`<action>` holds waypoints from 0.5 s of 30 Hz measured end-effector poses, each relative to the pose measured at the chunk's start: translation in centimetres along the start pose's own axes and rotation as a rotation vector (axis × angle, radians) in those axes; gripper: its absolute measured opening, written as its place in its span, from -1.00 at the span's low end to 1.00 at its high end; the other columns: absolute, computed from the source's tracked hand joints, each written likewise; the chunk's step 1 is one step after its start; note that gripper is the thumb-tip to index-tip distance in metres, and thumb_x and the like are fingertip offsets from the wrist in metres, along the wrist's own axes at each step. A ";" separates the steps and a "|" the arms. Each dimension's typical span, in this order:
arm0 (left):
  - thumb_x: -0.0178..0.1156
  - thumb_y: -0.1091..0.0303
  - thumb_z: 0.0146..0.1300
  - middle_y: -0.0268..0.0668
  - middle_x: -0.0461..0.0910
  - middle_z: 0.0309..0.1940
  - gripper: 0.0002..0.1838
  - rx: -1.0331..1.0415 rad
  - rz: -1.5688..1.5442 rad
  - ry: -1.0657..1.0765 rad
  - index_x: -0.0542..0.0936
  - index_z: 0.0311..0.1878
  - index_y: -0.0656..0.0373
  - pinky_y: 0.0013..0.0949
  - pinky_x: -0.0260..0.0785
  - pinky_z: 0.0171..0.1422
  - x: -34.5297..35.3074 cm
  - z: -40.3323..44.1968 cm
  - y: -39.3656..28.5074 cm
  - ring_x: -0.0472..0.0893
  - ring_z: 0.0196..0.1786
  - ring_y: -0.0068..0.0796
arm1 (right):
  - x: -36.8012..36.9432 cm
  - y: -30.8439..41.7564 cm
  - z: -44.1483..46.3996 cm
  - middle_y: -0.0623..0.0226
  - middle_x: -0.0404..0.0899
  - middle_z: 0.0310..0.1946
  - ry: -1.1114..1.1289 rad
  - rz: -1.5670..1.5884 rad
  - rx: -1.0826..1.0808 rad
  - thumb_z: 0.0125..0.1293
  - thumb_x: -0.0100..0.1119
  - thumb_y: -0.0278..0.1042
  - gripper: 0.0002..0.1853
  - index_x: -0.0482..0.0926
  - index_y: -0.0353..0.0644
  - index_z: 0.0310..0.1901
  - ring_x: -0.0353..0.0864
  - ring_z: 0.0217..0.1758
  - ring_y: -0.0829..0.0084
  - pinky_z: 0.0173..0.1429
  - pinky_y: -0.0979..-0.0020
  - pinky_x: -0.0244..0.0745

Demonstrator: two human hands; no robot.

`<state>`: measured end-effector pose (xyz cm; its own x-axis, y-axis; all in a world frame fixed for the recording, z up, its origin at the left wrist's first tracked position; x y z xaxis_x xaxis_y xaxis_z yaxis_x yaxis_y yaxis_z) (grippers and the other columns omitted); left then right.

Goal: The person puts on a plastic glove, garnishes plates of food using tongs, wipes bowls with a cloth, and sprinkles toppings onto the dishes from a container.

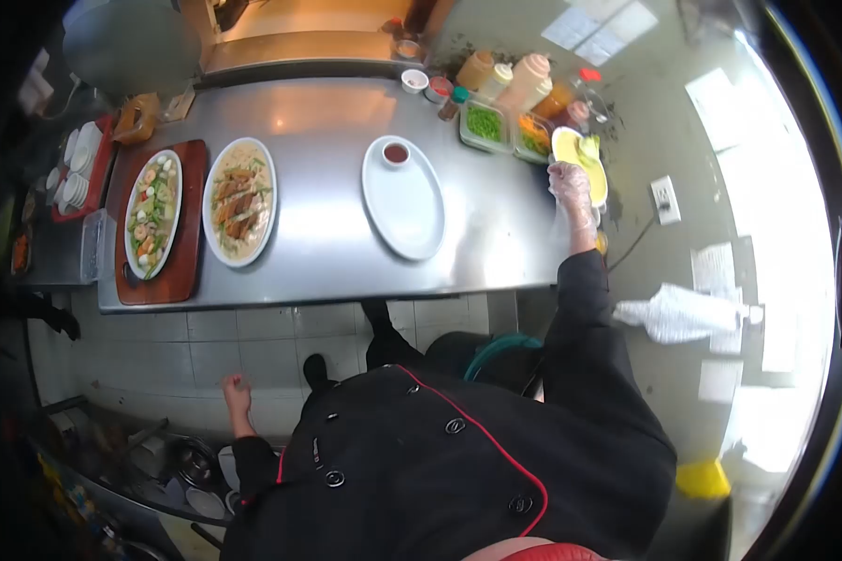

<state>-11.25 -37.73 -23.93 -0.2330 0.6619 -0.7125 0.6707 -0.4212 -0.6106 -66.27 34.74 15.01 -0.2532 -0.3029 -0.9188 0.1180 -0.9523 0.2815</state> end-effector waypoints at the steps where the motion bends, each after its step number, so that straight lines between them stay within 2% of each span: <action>1: 0.27 0.57 -0.05 -0.20 0.50 -0.23 -0.65 -0.127 -0.064 0.023 0.49 -0.12 0.21 -0.27 0.37 0.03 2.1 -1.4 2.7 0.51 -0.12 -0.25 | 0.2 0.2 2.7 0.12 0.61 -0.52 -0.083 -0.156 -0.154 0.11 0.09 -0.40 -0.83 0.67 -0.15 -0.31 0.63 -0.45 0.17 -0.27 0.23 0.51; 2: 0.26 0.57 -0.04 -0.24 0.51 -0.26 -0.67 -0.255 -0.127 0.051 0.49 -0.14 0.22 -0.30 0.38 0.00 4.0 -3.0 4.5 0.51 -0.17 -0.31 | 1.6 -0.8 5.7 0.10 0.62 -0.47 -0.072 -0.197 -0.178 0.10 0.10 -0.39 -0.83 0.67 -0.13 -0.31 0.63 -0.38 0.14 -0.21 0.20 0.51; 4: 0.24 0.56 0.01 -0.29 0.52 -0.28 -0.74 -0.533 -0.397 0.178 0.50 -0.17 0.21 -0.36 0.41 -0.11 6.7 -9.4 1.5 0.51 -0.25 -0.46 | 5.5 -3.7 10.8 0.08 0.63 -0.40 0.031 -0.282 -0.217 0.09 0.11 -0.39 -0.83 0.68 -0.09 -0.32 0.63 -0.28 0.11 -0.12 0.19 0.50; 6: 0.18 0.58 0.07 -0.35 0.50 -0.31 -0.78 -0.392 -0.363 0.279 0.49 -0.17 0.20 -0.43 0.41 -0.18 11.3 -12.1 4.4 0.49 -0.30 -0.57 | 10.4 -6.4 15.1 0.10 0.63 -0.37 0.191 -0.355 -0.261 0.08 0.12 -0.39 -0.84 0.69 -0.06 -0.33 0.64 -0.23 0.13 -0.07 0.22 0.50; 9: 0.12 0.61 0.13 -0.35 0.51 -0.31 -0.80 -0.565 -0.521 0.297 0.49 -0.16 0.21 -0.45 0.42 -0.18 12.8 -17.6 -0.3 0.49 -0.31 -0.58 | 16.0 -9.4 18.9 0.12 0.64 -0.32 0.278 -0.395 -0.242 0.06 0.12 -0.43 -0.81 0.69 -0.05 -0.31 0.63 -0.15 0.16 -0.02 0.26 0.49; 10: 0.12 0.62 0.15 -0.33 0.53 -0.28 -0.80 -0.468 -0.583 0.301 0.49 -0.14 0.23 -0.44 0.41 -0.13 12.5 -18.1 -2.7 0.51 -0.25 -0.55 | 17.6 -9.9 19.7 0.15 0.65 -0.31 0.421 -0.460 -0.128 0.03 0.11 -0.54 -0.75 0.70 -0.03 -0.27 0.63 -0.15 0.19 0.02 0.31 0.49; 13: 0.15 0.61 0.16 -0.32 0.55 -0.26 -0.80 -0.517 -0.462 0.246 0.49 -0.13 0.24 -0.46 0.39 -0.06 11.5 -19.3 -5.8 0.52 -0.20 -0.53 | 23.3 -15.2 21.6 0.19 0.66 -0.27 0.384 -0.312 -0.020 -0.01 0.11 -0.64 -0.63 0.69 0.00 -0.19 0.64 -0.16 0.22 0.04 0.35 0.48; 14: 0.18 0.58 0.16 -0.32 0.55 -0.25 -0.79 -0.453 -0.363 0.284 0.48 -0.12 0.25 -0.46 0.38 -0.01 11.2 -18.8 -6.4 0.53 -0.18 -0.52 | 25.1 -17.4 21.8 0.20 0.66 -0.25 0.369 -0.254 0.034 -0.03 0.12 -0.68 -0.59 0.68 0.01 -0.15 0.64 -0.16 0.23 0.05 0.37 0.48; 15: 0.18 0.57 0.16 -0.32 0.56 -0.24 -0.79 -0.466 -0.334 0.276 0.48 -0.11 0.25 -0.45 0.38 0.00 10.9 -18.4 -6.0 0.53 -0.17 -0.52 | 24.8 -16.3 21.0 0.21 0.66 -0.23 0.395 -0.252 0.038 -0.02 0.13 -0.67 -0.59 0.68 0.01 -0.14 0.64 -0.16 0.24 0.04 0.37 0.48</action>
Point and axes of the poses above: each hand's wrist, its own z-axis towards the middle knuckle, its own x-axis out of the palm, y = z × x, the point moved 10 cm from there along z, towards the middle knuckle
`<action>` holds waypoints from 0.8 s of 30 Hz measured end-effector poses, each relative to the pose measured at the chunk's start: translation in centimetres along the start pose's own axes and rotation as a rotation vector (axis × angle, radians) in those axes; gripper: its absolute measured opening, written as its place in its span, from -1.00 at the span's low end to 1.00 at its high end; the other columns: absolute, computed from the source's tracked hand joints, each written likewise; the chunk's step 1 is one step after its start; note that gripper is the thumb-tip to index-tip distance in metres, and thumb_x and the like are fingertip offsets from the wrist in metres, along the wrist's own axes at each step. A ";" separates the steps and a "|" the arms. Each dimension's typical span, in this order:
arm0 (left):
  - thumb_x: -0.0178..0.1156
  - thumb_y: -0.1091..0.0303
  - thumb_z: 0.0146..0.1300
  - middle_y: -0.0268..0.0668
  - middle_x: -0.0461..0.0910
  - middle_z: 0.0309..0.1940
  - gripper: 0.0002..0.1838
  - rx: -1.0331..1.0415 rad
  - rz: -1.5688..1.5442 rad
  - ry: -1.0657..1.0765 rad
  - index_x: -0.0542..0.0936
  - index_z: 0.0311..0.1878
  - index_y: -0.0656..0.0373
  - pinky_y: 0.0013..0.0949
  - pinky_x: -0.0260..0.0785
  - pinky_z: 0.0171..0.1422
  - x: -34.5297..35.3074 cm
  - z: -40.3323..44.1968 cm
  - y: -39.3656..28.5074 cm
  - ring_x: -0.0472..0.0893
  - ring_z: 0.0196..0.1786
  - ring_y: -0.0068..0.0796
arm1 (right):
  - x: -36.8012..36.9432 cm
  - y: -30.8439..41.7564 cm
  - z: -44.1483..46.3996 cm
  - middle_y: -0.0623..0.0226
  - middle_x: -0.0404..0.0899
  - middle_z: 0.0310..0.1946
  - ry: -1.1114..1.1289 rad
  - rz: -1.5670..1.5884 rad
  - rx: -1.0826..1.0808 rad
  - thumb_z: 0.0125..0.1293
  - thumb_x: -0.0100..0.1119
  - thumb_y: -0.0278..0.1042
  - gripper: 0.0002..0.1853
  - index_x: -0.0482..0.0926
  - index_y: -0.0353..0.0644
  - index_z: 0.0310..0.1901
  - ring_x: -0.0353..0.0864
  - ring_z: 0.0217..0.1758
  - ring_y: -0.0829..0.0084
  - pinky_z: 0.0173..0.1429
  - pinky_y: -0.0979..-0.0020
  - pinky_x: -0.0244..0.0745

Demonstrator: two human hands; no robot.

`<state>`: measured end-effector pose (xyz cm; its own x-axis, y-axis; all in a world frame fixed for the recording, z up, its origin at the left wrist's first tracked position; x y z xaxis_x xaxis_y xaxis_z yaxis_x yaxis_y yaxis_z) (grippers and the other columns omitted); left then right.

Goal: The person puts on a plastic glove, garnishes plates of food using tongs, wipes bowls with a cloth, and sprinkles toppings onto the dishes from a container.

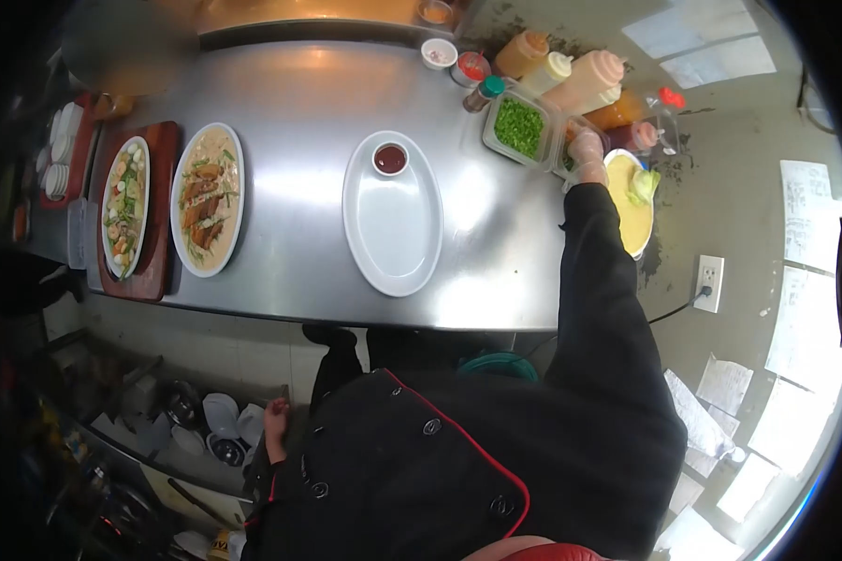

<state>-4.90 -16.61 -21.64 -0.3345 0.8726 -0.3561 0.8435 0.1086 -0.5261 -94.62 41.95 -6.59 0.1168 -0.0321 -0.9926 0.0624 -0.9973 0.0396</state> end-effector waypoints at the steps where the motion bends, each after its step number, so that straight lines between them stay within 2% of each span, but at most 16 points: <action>1: 0.19 0.56 0.16 -0.31 0.56 -0.24 -0.78 -0.010 0.022 -0.014 0.48 -0.11 0.26 -0.44 0.38 0.01 -0.5 0.7 0.0 0.53 -0.15 -0.52 | -1.1 0.8 -0.6 0.22 0.66 -0.22 0.023 0.002 0.002 -0.02 0.14 -0.66 -0.59 0.67 0.02 -0.13 0.64 -0.15 0.26 0.04 0.38 0.48; 2: 0.19 0.55 0.17 -0.31 0.56 -0.23 -0.78 -0.017 0.040 -0.026 0.48 -0.11 0.27 -0.43 0.38 0.02 -1.0 1.2 -0.1 0.53 -0.14 -0.51 | -3.3 2.2 -1.4 0.22 0.66 -0.21 0.040 0.000 0.002 -0.01 0.15 -0.65 -0.59 0.67 0.02 -0.11 0.65 -0.15 0.28 0.03 0.39 0.49; 3: 0.19 0.55 0.17 -0.31 0.57 -0.22 -0.78 -0.005 -0.058 -0.041 0.49 -0.10 0.27 -0.42 0.38 0.02 -1.9 1.9 -0.7 0.53 -0.14 -0.51 | -5.3 4.5 -2.6 0.23 0.67 -0.25 0.123 -0.235 -0.081 0.00 0.22 -0.60 -0.63 0.67 -0.03 -0.12 0.65 -0.20 0.36 -0.03 0.41 0.50; 5: 0.20 0.53 0.17 -0.30 0.57 -0.20 -0.78 0.021 -0.259 -0.067 0.50 -0.10 0.28 -0.41 0.39 0.02 -3.2 3.1 -1.6 0.53 -0.12 -0.50 | -6.7 2.9 -2.5 0.23 0.68 -0.27 0.099 -0.101 -0.101 -0.02 0.27 -0.55 -0.63 0.67 -0.06 -0.10 0.65 -0.23 0.38 -0.06 0.40 0.51; 6: 0.20 0.53 0.17 -0.30 0.58 -0.20 -0.77 0.066 -0.196 -0.106 0.50 -0.09 0.27 -0.42 0.39 0.00 -3.3 3.3 -3.4 0.53 -0.13 -0.51 | -8.2 2.9 -2.9 0.23 0.68 -0.28 0.083 -0.036 -0.109 -0.03 0.30 -0.52 -0.62 0.66 -0.08 -0.09 0.65 -0.24 0.40 -0.08 0.39 0.52; 7: 0.20 0.53 0.17 -0.30 0.58 -0.19 -0.77 0.114 -0.132 -0.144 0.51 -0.08 0.27 -0.43 0.39 -0.02 -3.6 3.5 -5.3 0.53 -0.13 -0.52 | -8.5 2.0 -3.5 0.25 0.69 -0.28 0.168 0.063 0.030 -0.06 0.35 -0.45 -0.61 0.67 -0.11 -0.09 0.67 -0.25 0.37 -0.09 0.37 0.52; 10: 0.20 0.51 0.17 -0.30 0.58 -0.20 -0.75 0.176 -0.031 -0.163 0.53 -0.05 0.25 -0.47 0.40 -0.09 -3.3 5.1 -6.2 0.53 -0.17 -0.55 | -8.4 0.6 -2.8 0.21 0.68 -0.28 0.145 0.100 -0.019 -0.05 0.34 -0.41 -0.68 0.69 -0.09 -0.15 0.67 -0.26 0.34 -0.10 0.36 0.53; 13: 0.21 0.48 0.18 -0.31 0.58 -0.23 -0.74 0.117 -0.005 -0.150 0.54 -0.04 0.21 -0.50 0.39 -0.18 -2.2 4.6 -7.8 0.53 -0.24 -0.57 | -11.1 2.2 -4.1 0.19 0.64 -0.28 -0.033 -0.027 -0.128 -0.06 0.33 -0.24 -0.78 0.73 0.07 -0.29 0.61 -0.15 0.21 -0.01 0.28 0.48; 17: 0.19 0.43 0.21 -0.36 0.58 -0.27 -0.78 0.096 0.018 -0.146 0.55 -0.06 0.16 -0.48 0.37 -0.31 -1.1 3.7 -9.0 0.53 -0.34 -0.58 | -11.6 3.1 -4.5 0.17 0.64 -0.34 -0.148 -0.119 -0.227 -0.04 0.27 -0.32 -0.83 0.72 -0.03 -0.35 0.62 -0.21 0.20 -0.06 0.27 0.50; 19: 0.17 0.42 0.23 -0.39 0.58 -0.30 -0.81 0.160 0.029 -0.154 0.56 -0.09 0.15 -0.49 0.36 -0.33 -0.9 3.7 -8.4 0.51 -0.36 -0.60 | -10.0 2.1 -3.3 0.14 0.64 -0.33 -0.177 -0.196 -0.226 -0.02 0.23 -0.37 -0.87 0.71 -0.09 -0.40 0.63 -0.23 0.18 -0.08 0.27 0.52; 20: 0.16 0.41 0.24 -0.40 0.58 -0.32 -0.82 0.193 0.037 -0.158 0.56 -0.10 0.14 -0.49 0.35 -0.33 -1.0 3.8 -7.7 0.51 -0.37 -0.62 | -8.5 2.7 -3.2 0.13 0.64 -0.32 -0.070 -0.271 -0.227 -0.02 0.22 -0.38 -0.84 0.70 -0.09 -0.36 0.62 -0.21 0.17 -0.06 0.27 0.51; 22: 0.15 0.43 0.24 -0.41 0.57 -0.34 -0.85 0.125 -0.034 -0.160 0.56 -0.12 0.16 -0.51 0.35 -0.30 -1.4 4.4 -5.1 0.49 -0.36 -0.64 | -6.3 5.5 -3.9 0.11 0.63 -0.29 0.140 -0.418 -0.224 -0.03 0.20 -0.42 -0.78 0.68 -0.08 -0.28 0.62 -0.17 0.15 -0.02 0.27 0.49; 24: 0.14 0.45 0.23 -0.42 0.57 -0.36 -0.85 0.091 -0.052 -0.153 0.56 -0.14 0.16 -0.51 0.36 -0.28 -1.3 4.7 -3.7 0.49 -0.36 -0.65 | -3.0 5.6 -3.7 0.10 0.63 -0.29 0.027 -0.271 -0.263 -0.02 0.16 -0.44 -0.77 0.67 -0.10 -0.27 0.61 -0.16 0.12 -0.01 0.25 0.49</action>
Point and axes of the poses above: each hand's wrist, its own z-axis towards the middle knuckle, its own x-axis out of the palm, y = z × x, the point moved 10 cm from there along z, towards the middle knuckle
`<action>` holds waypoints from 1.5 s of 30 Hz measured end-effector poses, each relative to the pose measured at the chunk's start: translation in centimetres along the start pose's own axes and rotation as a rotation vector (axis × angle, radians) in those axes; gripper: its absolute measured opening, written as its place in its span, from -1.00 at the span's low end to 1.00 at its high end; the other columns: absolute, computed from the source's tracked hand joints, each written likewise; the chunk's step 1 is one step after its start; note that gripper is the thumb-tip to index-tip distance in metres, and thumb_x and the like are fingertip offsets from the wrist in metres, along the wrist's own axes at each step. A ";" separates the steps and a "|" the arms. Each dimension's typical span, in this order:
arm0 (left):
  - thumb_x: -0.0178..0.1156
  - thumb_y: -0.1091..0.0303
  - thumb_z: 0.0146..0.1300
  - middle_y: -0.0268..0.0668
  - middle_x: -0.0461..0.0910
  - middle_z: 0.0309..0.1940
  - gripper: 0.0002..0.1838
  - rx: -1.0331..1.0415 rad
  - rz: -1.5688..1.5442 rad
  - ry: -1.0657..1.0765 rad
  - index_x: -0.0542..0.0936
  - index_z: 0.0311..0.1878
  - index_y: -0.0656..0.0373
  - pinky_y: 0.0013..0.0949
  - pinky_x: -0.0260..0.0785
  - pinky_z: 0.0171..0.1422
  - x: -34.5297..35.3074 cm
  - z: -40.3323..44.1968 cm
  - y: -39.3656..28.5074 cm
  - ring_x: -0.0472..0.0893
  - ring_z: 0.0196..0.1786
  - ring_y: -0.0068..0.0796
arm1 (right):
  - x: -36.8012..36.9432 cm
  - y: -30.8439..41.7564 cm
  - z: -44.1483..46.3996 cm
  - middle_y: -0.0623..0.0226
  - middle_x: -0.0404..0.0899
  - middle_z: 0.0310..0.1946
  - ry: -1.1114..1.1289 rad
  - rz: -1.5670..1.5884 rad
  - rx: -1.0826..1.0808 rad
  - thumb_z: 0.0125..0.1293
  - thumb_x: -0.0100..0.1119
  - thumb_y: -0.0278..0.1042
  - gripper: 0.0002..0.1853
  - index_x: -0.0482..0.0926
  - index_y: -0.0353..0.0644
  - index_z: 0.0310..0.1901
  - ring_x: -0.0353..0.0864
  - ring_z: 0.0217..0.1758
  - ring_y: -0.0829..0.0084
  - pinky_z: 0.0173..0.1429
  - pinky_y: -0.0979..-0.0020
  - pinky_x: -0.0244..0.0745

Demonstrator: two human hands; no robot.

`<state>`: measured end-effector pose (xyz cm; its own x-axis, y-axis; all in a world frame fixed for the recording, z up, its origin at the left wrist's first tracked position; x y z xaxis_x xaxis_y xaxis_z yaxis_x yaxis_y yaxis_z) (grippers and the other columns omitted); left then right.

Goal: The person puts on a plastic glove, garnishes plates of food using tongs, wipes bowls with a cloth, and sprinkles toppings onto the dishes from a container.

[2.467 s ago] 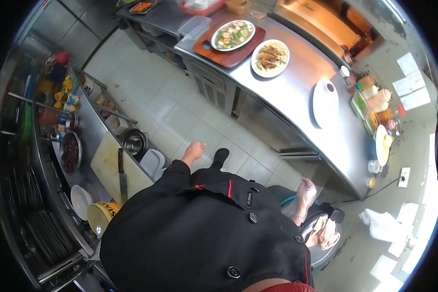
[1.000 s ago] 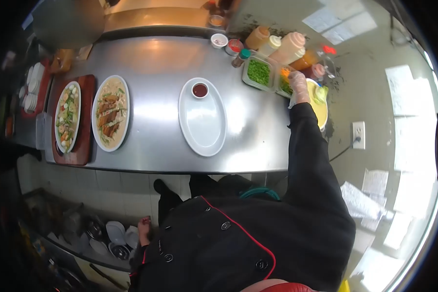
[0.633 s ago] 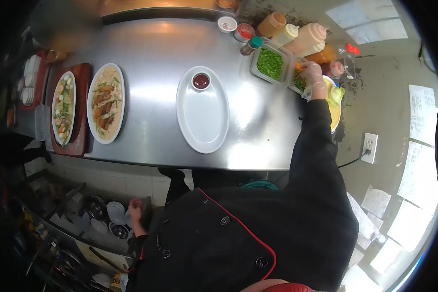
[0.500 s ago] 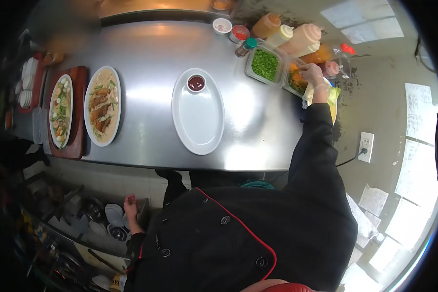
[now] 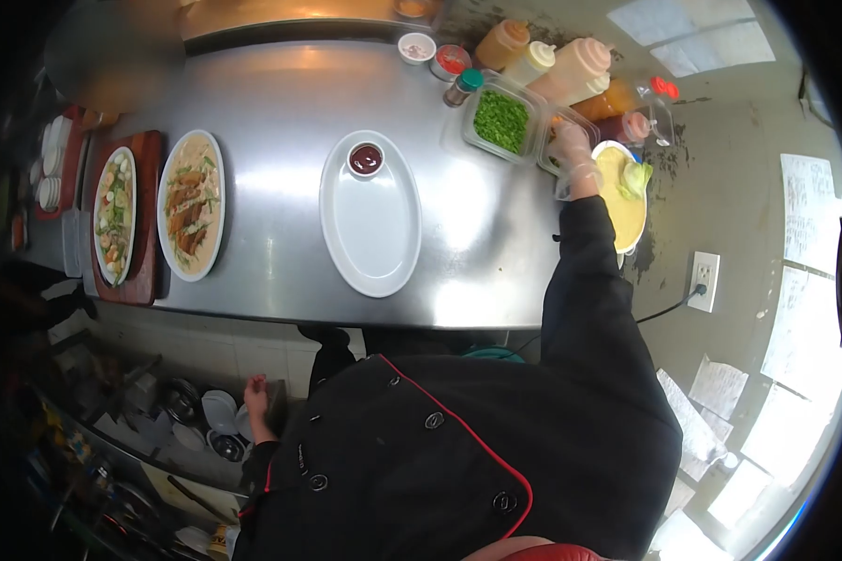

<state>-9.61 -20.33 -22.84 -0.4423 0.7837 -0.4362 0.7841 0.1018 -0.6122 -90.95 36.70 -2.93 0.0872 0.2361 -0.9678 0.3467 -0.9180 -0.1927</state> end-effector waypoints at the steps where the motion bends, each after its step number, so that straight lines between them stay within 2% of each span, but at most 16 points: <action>1: 0.13 0.46 0.23 -0.42 0.57 -0.37 -0.85 -0.002 0.017 0.008 0.56 -0.14 0.16 -0.51 0.36 -0.27 0.0 0.0 0.3 0.49 -0.36 -0.65 | 1.0 0.1 0.2 0.09 0.63 -0.28 -0.067 0.065 -0.011 -0.02 0.14 -0.46 -0.77 0.66 -0.11 -0.27 0.61 -0.15 0.11 0.00 0.24 0.48; 4: 0.12 0.49 0.21 -0.41 0.57 -0.36 -0.82 -0.014 0.009 0.018 0.57 -0.12 0.17 -0.51 0.37 -0.26 -0.1 0.6 0.2 0.50 -0.36 -0.64 | 0.1 -2.0 0.7 0.06 0.62 -0.27 -0.078 0.067 0.063 -0.01 0.11 -0.49 -0.77 0.66 -0.13 -0.28 0.60 -0.14 0.09 0.00 0.23 0.47; 5: 0.13 0.50 0.20 -0.40 0.57 -0.36 -0.81 -0.022 -0.008 0.020 0.57 -0.11 0.17 -0.51 0.37 -0.26 0.1 0.7 0.2 0.50 -0.36 -0.64 | -5.0 -0.4 -1.1 0.06 0.63 -0.29 -0.165 0.078 0.007 0.00 0.18 -0.47 -0.77 0.67 -0.13 -0.24 0.61 -0.16 0.07 -0.01 0.25 0.48; 8: 0.16 0.49 0.19 -0.37 0.58 -0.34 -0.79 0.013 0.051 -0.002 0.57 -0.09 0.16 -0.50 0.38 -0.30 0.3 0.2 -3.8 0.52 -0.38 -0.62 | -8.2 -3.3 -2.0 0.10 0.64 -0.31 -0.203 0.327 0.026 0.01 0.29 -0.37 -0.74 0.68 -0.12 -0.19 0.63 -0.23 0.13 -0.06 0.31 0.50; 12: 0.19 0.45 0.18 -0.35 0.58 -0.32 -0.78 0.014 0.118 0.030 0.57 -0.08 0.15 -0.48 0.38 -0.38 1.5 0.6 -5.5 0.53 -0.41 -0.58 | -10.1 -5.5 -4.0 0.10 0.65 -0.32 0.026 0.518 0.362 -0.01 0.35 -0.26 -0.70 0.69 -0.12 -0.19 0.64 -0.22 0.17 -0.08 0.34 0.49; 16: 0.22 0.41 0.18 -0.35 0.58 -0.29 -0.77 -0.041 0.104 0.051 0.56 -0.07 0.12 -0.47 0.37 -0.46 2.3 0.9 -5.7 0.54 -0.41 -0.57 | -8.0 -8.5 -2.9 0.23 0.63 -0.54 -0.186 0.437 0.197 0.06 0.37 -0.24 -0.71 0.69 -0.12 -0.17 0.58 -0.50 0.45 -0.31 0.41 0.47; 19: 0.25 0.37 0.18 -0.34 0.58 -0.27 -0.76 -0.041 0.126 0.055 0.55 -0.07 0.12 -0.47 0.36 -0.48 2.4 0.8 -6.0 0.54 -0.41 -0.57 | -8.3 -9.9 -4.0 0.17 0.65 -0.48 -0.254 0.554 0.266 0.05 0.35 -0.25 -0.71 0.68 -0.17 -0.18 0.63 -0.51 0.40 -0.32 0.41 0.48; 22: 0.27 0.32 0.18 -0.34 0.58 -0.28 -0.75 -0.044 0.138 0.050 0.55 -0.07 0.12 -0.47 0.36 -0.49 2.0 0.9 -5.9 0.53 -0.42 -0.58 | -7.1 -12.3 -5.0 0.25 0.63 -0.54 -0.289 0.886 0.372 0.08 0.35 -0.25 -0.70 0.67 -0.24 -0.19 0.58 -0.53 0.50 -0.36 0.47 0.45; 25: 0.27 0.24 0.20 -0.34 0.58 -0.29 -0.73 -0.057 0.102 0.044 0.55 -0.08 0.12 -0.47 0.36 -0.48 1.5 1.0 -4.6 0.54 -0.41 -0.59 | -10.1 -11.6 -7.2 0.34 0.59 -0.59 -0.454 0.889 0.382 0.11 0.34 -0.24 -0.70 0.67 -0.30 -0.21 0.51 -0.56 0.60 -0.41 0.53 0.40; 28: 0.25 0.14 0.22 -0.35 0.59 -0.31 -0.69 -0.061 0.092 0.053 0.55 -0.09 0.14 -0.47 0.35 -0.48 1.2 0.9 -3.5 0.56 -0.39 -0.58 | -8.2 -10.5 -7.3 0.46 0.50 -0.62 -0.360 0.982 0.432 0.19 0.31 -0.32 -0.77 0.64 -0.36 -0.29 0.41 -0.63 0.66 -0.53 0.58 0.30; 32: 0.21 0.06 0.25 -0.34 0.59 -0.29 -0.63 -0.092 0.070 0.049 0.53 -0.06 0.15 -0.47 0.35 -0.49 0.5 0.4 -3.1 0.58 -0.37 -0.54 | -6.8 -11.0 -8.0 0.36 0.55 -0.57 -0.401 1.384 0.438 0.23 0.24 -0.39 -0.82 0.61 -0.39 -0.31 0.48 -0.59 0.60 -0.47 0.58 0.34; 34: 0.20 0.04 0.26 -0.34 0.57 -0.29 -0.62 -0.129 0.052 0.038 0.52 -0.06 0.15 -0.47 0.33 -0.50 -0.1 0.2 -3.2 0.57 -0.38 -0.54 | -7.5 -10.6 -9.3 0.37 0.53 -0.56 -0.419 1.445 0.443 0.24 0.21 -0.44 -0.84 0.58 -0.40 -0.29 0.45 -0.59 0.60 -0.47 0.59 0.31; 38: 0.19 0.04 0.26 -0.34 0.54 -0.31 -0.63 -0.171 -0.052 0.024 0.51 -0.07 0.14 -0.49 0.29 -0.55 -1.2 0.5 -1.9 0.53 -0.42 -0.55 | -11.9 -6.9 -11.3 0.40 0.49 -0.57 -0.436 1.623 0.402 0.26 0.18 -0.48 -0.91 0.54 -0.32 -0.33 0.43 -0.56 0.61 -0.47 0.60 0.28; 41: 0.19 0.07 0.26 -0.37 0.53 -0.37 -0.66 -0.093 -0.106 0.049 0.51 -0.09 0.14 -0.51 0.26 -0.57 -2.1 1.9 0.1 0.50 -0.45 -0.57 | -17.5 -0.4 -12.2 0.42 0.44 -0.54 -0.422 1.780 0.245 0.29 0.14 -0.52 -0.90 0.45 -0.20 -0.37 0.45 -0.48 0.59 -0.45 0.61 0.28; 42: 0.20 0.09 0.25 -0.37 0.53 -0.38 -0.67 -0.085 -0.124 0.027 0.52 -0.10 0.15 -0.52 0.26 -0.58 -2.2 2.1 1.0 0.51 -0.45 -0.58 | -19.1 2.3 -12.2 0.36 0.50 -0.41 -0.418 1.865 0.196 0.28 0.16 -0.53 -0.93 0.48 -0.20 -0.35 0.50 -0.43 0.55 -0.42 0.62 0.35; 45: 0.23 0.15 0.23 -0.35 0.57 -0.39 -0.70 -0.097 -0.180 -0.074 0.55 -0.14 0.18 -0.50 0.29 -0.57 -3.3 1.2 0.5 0.53 -0.45 -0.58 | -24.2 14.0 -13.6 0.46 0.55 -0.38 -0.211 1.921 -0.019 0.27 0.20 -0.45 -0.82 0.56 -0.21 -0.11 0.51 -0.39 0.62 -0.34 0.66 0.40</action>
Point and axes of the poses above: each hand's wrist, its own z-axis towards the middle knuckle, its own x-axis out of the palm, y = z × x, the point moved 10 cm from there along z, towards the middle knuckle
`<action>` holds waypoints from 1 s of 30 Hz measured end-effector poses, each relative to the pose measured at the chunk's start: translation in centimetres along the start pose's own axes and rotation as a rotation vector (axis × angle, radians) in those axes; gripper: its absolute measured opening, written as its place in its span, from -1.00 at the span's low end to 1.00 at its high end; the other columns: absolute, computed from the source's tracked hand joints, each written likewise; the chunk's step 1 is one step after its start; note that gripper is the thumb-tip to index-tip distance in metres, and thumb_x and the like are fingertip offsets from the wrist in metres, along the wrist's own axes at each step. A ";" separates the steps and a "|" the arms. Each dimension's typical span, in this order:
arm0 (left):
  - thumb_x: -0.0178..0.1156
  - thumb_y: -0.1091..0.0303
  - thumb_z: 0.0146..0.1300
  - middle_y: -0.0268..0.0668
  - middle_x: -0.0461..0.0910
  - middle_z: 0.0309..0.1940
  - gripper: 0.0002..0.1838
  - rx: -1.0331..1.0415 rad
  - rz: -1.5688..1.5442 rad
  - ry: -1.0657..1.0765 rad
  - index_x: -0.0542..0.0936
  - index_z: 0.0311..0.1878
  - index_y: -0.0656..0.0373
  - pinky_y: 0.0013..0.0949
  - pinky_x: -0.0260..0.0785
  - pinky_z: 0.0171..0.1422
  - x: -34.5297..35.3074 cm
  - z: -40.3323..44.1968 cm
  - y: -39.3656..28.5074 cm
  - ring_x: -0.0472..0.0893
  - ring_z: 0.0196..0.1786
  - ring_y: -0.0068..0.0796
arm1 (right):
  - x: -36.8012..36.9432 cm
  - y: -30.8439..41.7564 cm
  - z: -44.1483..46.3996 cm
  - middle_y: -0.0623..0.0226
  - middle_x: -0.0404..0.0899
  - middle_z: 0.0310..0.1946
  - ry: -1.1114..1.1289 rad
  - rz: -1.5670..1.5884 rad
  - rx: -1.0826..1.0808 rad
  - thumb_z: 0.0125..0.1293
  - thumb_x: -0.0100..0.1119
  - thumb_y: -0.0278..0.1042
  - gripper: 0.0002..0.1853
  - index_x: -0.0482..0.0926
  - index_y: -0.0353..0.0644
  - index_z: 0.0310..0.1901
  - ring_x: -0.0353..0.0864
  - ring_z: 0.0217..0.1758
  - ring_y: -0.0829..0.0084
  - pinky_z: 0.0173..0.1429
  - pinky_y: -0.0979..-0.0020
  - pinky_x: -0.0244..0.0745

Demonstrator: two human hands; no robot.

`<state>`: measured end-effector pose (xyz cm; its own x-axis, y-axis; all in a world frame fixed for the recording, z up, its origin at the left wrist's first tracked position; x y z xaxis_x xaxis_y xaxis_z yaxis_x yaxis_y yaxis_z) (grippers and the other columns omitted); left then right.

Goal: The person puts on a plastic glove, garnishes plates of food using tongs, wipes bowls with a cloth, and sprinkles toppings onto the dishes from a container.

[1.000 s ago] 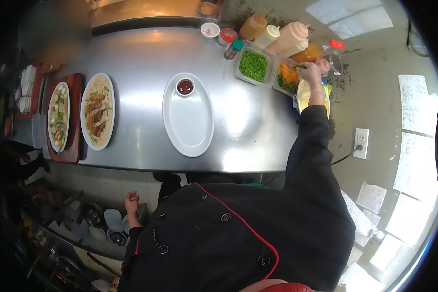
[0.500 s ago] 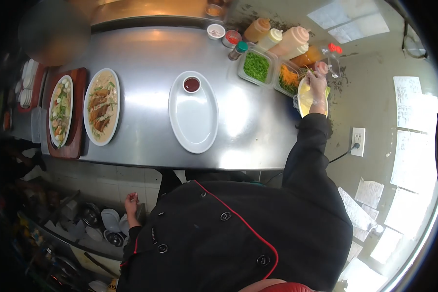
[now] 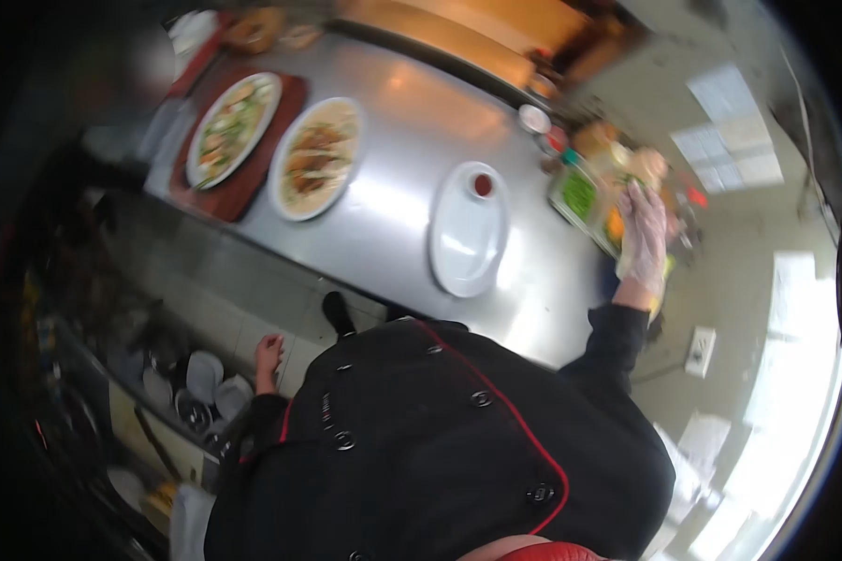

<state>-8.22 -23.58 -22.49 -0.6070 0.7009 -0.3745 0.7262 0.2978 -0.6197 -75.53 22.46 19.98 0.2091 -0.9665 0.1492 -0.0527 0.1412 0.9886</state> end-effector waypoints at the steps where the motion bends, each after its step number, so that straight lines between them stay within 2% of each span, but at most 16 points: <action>1: 0.23 0.16 0.23 -0.34 0.58 -0.38 -0.71 0.025 -0.020 -0.035 0.55 -0.14 0.17 -0.49 0.32 -0.56 -0.4 0.7 1.2 0.55 -0.45 -0.57 | 3.3 -1.1 0.8 0.49 0.54 -0.40 0.087 -0.059 0.046 0.27 0.20 -0.41 -0.80 0.56 -0.20 -0.08 0.49 -0.40 0.65 -0.35 0.67 0.38; 2: 0.23 0.18 0.23 -0.34 0.59 -0.36 -0.73 0.051 -0.039 -0.063 0.56 -0.14 0.17 -0.47 0.34 -0.55 -0.4 1.5 2.4 0.56 -0.44 -0.56 | 8.5 -2.0 0.9 0.48 0.53 -0.41 0.220 -0.132 0.073 0.28 0.20 -0.37 -0.81 0.56 -0.23 -0.11 0.46 -0.42 0.66 -0.35 0.65 0.37; 4: 0.22 0.17 0.24 -0.33 0.59 -0.37 -0.73 -0.021 -0.116 -0.156 0.56 -0.13 0.16 -0.45 0.37 -0.54 -0.8 -0.6 3.9 0.57 -0.44 -0.54 | 21.5 -4.2 -1.3 0.46 0.51 -0.44 0.503 -0.298 0.103 0.28 0.21 -0.30 -0.77 0.58 -0.29 -0.16 0.40 -0.46 0.66 -0.36 0.60 0.34; 5: 0.21 0.17 0.24 -0.33 0.59 -0.38 -0.73 -0.047 -0.135 -0.168 0.56 -0.13 0.16 -0.44 0.38 -0.53 -0.2 -1.2 4.3 0.58 -0.44 -0.54 | 25.6 -5.5 -2.2 0.46 0.52 -0.44 0.600 -0.334 0.077 0.28 0.21 -0.26 -0.74 0.59 -0.30 -0.15 0.41 -0.46 0.66 -0.36 0.58 0.36; 8: 0.19 0.16 0.26 -0.33 0.59 -0.38 -0.72 -0.065 -0.196 -0.190 0.56 -0.13 0.17 -0.43 0.38 -0.53 0.7 -3.3 6.8 0.58 -0.45 -0.52 | 36.5 -11.1 -4.2 0.43 0.55 -0.48 0.881 -0.517 0.014 0.25 0.24 -0.22 -0.71 0.62 -0.30 -0.17 0.44 -0.49 0.65 -0.39 0.55 0.39; 11: 0.17 0.13 0.27 -0.34 0.57 -0.39 -0.71 -0.163 -0.249 -0.325 0.55 -0.15 0.18 -0.41 0.38 -0.54 1.3 -6.9 11.0 0.58 -0.44 -0.51 | 43.7 -18.8 -5.3 0.40 0.56 -0.53 1.008 -0.585 0.073 0.23 0.25 -0.24 -0.70 0.62 -0.34 -0.17 0.48 -0.52 0.62 -0.40 0.54 0.41; 14: 0.13 0.18 0.28 -0.37 0.55 -0.38 -0.76 -0.330 -0.480 -0.326 0.55 -0.14 0.13 -0.40 0.37 -0.54 4.3 -10.8 17.3 0.58 -0.44 -0.51 | 48.5 -24.1 -5.9 0.34 0.59 -0.52 1.051 -0.639 0.084 0.21 0.24 -0.30 -0.70 0.61 -0.38 -0.16 0.52 -0.52 0.58 -0.39 0.50 0.45; 15: 0.12 0.20 0.28 -0.38 0.55 -0.38 -0.78 -0.325 -0.424 -0.295 0.55 -0.14 0.12 -0.41 0.37 -0.54 5.6 -11.9 18.8 0.57 -0.44 -0.50 | 49.6 -25.8 -5.8 0.32 0.59 -0.51 1.066 -0.671 0.075 0.20 0.24 -0.31 -0.70 0.60 -0.40 -0.15 0.53 -0.51 0.57 -0.38 0.48 0.46; 16: 0.11 0.21 0.29 -0.39 0.55 -0.39 -0.79 -0.320 -0.363 -0.263 0.55 -0.14 0.11 -0.41 0.37 -0.54 6.7 -13.0 20.2 0.57 -0.44 -0.50 | 50.6 -27.7 -5.4 0.21 0.62 -0.50 1.101 -0.730 0.004 0.15 0.25 -0.31 -0.71 0.62 -0.37 -0.18 0.59 -0.47 0.45 -0.29 0.40 0.49; 19: 0.06 0.26 0.29 -0.39 0.54 -0.39 -0.81 -0.382 -0.391 -0.227 0.56 -0.13 0.10 -0.42 0.36 -0.54 9.2 -16.7 21.5 0.57 -0.44 -0.50 | 52.1 -26.8 -6.0 0.11 0.65 -0.46 1.094 -1.009 -0.100 0.11 0.27 -0.25 -0.73 0.66 -0.29 -0.25 0.65 -0.39 0.31 -0.18 0.34 0.50; 20: 0.05 0.28 0.29 -0.40 0.54 -0.39 -0.81 -0.414 -0.435 -0.223 0.56 -0.12 0.10 -0.42 0.36 -0.54 9.9 -17.9 21.2 0.57 -0.45 -0.50 | 52.2 -27.6 -5.6 0.07 0.66 -0.40 1.081 -1.071 -0.054 0.10 0.26 -0.15 -0.71 0.68 -0.24 -0.32 0.66 -0.30 0.21 -0.08 0.30 0.49; 23: 0.06 0.26 0.28 -0.38 0.55 -0.39 -0.80 -0.407 -0.357 -0.275 0.55 -0.12 0.10 -0.42 0.35 -0.54 9.0 -18.3 19.7 0.56 -0.44 -0.51 | 53.1 -27.8 -4.1 0.22 0.60 -0.60 1.068 -1.171 -0.207 0.13 0.31 -0.10 -0.66 0.65 -0.30 -0.43 0.56 -0.55 0.41 -0.34 0.39 0.46; 26: 0.07 0.24 0.28 -0.37 0.56 -0.39 -0.79 -0.244 -0.472 -0.331 0.56 -0.11 0.10 -0.43 0.36 -0.53 8.7 -15.4 23.0 0.56 -0.44 -0.53 | 53.3 -29.7 -1.7 0.19 0.59 -0.61 1.052 -1.216 -0.172 0.17 0.26 -0.05 -0.60 0.65 -0.32 -0.46 0.56 -0.55 0.36 -0.32 0.36 0.45; 27: 0.08 0.23 0.29 -0.36 0.57 -0.39 -0.79 -0.269 -0.455 -0.340 0.56 -0.11 0.09 -0.43 0.36 -0.53 8.0 -15.6 21.8 0.57 -0.44 -0.54 | 53.3 -30.0 -1.1 0.18 0.59 -0.61 1.040 -1.252 -0.168 0.18 0.25 -0.05 -0.60 0.64 -0.33 -0.45 0.56 -0.55 0.36 -0.32 0.35 0.45; 30: 0.09 0.20 0.31 -0.36 0.57 -0.39 -0.78 -0.288 -0.412 -0.381 0.57 -0.11 0.09 -0.44 0.36 -0.53 5.0 -13.8 18.6 0.59 -0.42 -0.54 | 53.4 -28.9 -0.1 0.09 0.64 -0.44 0.980 -1.269 -0.162 0.26 0.14 -0.05 -0.60 0.65 -0.32 -0.36 0.63 -0.39 0.27 -0.19 0.28 0.47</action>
<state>6.76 -5.55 -26.36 -0.8891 0.2277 -0.3970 0.4341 0.6942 -0.5742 -62.77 -33.17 -0.68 0.5513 0.0220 -0.8340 0.7180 -0.5217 0.4608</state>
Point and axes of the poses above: each hand's wrist, its own z-axis towards the middle knuckle, its own x-axis out of the palm, y = z × x, the point moved 10 cm from there along z, towards the middle knuckle
